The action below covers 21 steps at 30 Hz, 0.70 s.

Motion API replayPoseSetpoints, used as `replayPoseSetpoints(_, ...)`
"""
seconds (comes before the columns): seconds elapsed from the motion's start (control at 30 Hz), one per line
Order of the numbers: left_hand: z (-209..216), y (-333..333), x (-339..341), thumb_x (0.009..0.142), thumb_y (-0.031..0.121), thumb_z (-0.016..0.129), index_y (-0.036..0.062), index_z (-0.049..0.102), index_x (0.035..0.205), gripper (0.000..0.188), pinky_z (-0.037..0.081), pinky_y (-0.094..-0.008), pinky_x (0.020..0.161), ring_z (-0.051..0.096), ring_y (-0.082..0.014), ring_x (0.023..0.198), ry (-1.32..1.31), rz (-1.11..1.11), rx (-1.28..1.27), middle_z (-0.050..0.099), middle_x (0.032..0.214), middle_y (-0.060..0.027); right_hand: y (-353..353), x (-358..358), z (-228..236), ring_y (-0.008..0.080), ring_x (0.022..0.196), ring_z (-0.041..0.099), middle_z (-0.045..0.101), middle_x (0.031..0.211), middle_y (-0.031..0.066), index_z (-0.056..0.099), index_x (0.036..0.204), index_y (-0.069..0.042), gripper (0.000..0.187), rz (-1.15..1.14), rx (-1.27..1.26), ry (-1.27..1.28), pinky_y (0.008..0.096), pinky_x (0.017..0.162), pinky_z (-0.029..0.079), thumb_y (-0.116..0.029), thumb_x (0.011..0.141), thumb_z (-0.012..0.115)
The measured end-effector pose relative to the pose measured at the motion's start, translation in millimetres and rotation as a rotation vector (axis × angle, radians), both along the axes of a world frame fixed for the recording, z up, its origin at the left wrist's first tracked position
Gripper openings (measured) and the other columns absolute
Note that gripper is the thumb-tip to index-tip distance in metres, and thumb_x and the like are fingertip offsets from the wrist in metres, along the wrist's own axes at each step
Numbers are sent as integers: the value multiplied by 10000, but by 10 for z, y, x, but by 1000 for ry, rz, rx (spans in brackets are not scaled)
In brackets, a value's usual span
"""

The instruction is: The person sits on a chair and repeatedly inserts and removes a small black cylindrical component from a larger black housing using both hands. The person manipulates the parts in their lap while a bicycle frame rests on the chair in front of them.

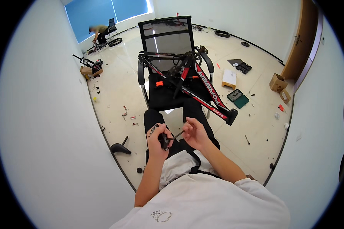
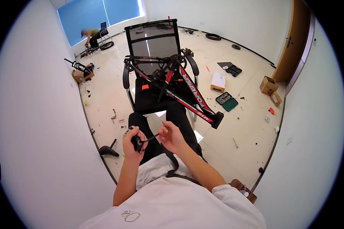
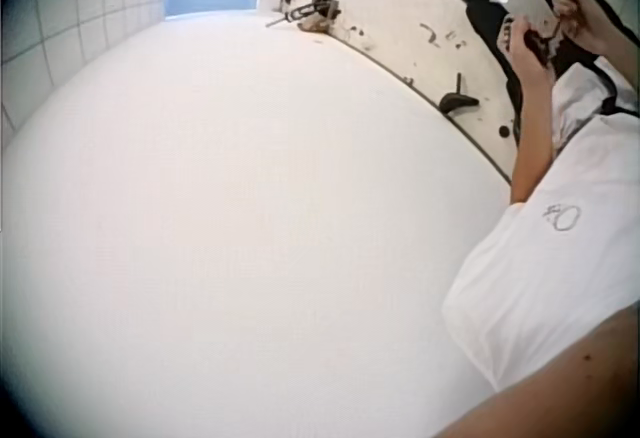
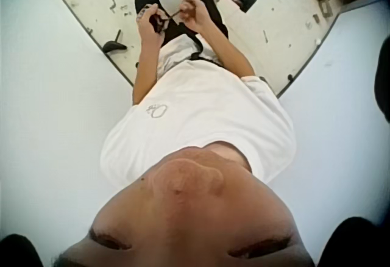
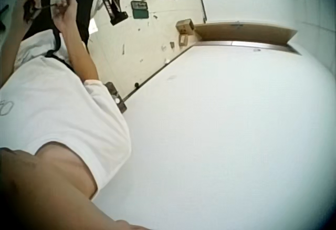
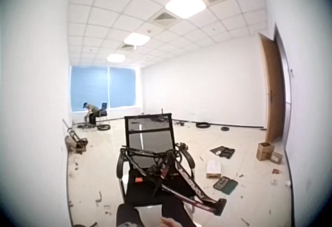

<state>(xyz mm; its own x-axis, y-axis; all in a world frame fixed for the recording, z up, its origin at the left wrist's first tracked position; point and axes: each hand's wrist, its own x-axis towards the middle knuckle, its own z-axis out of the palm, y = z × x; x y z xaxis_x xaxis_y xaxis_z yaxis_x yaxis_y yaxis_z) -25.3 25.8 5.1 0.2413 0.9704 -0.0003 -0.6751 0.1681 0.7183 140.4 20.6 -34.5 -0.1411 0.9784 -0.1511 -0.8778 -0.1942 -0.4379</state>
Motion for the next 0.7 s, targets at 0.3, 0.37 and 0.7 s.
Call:
replayPoseSetpoints(0.3,-42,224,-190,881,205,543,85,467,703,228,329,-295,387,423,-179,387,-261,-133,-285,496,576,-64,7,83,528,269,1002,586,604,1058,129,535,1131,-7,421,-361,942,-1665,329,852,446,-219,808,702)
replayPoseSetpoints(0.37,-97,226,-131,880,205,554,87,466,710,225,330,-288,376,430,-178,388,-297,-112,-319,496,577,-58,47,-22,402,315,790,606,622,842,140,598,967,-26,262,-270,1007,-1803,383,664,460,-263,863,641)
replayPoseSetpoints(0.7,-219,84,81,887,214,628,49,513,649,312,343,-263,337,460,-150,376,63,222,-123,546,560,-78,23,-151,-74,366,627,576,559,625,199,619,780,41,323,-8,653,-1671,399,580,451,-256,898,572)
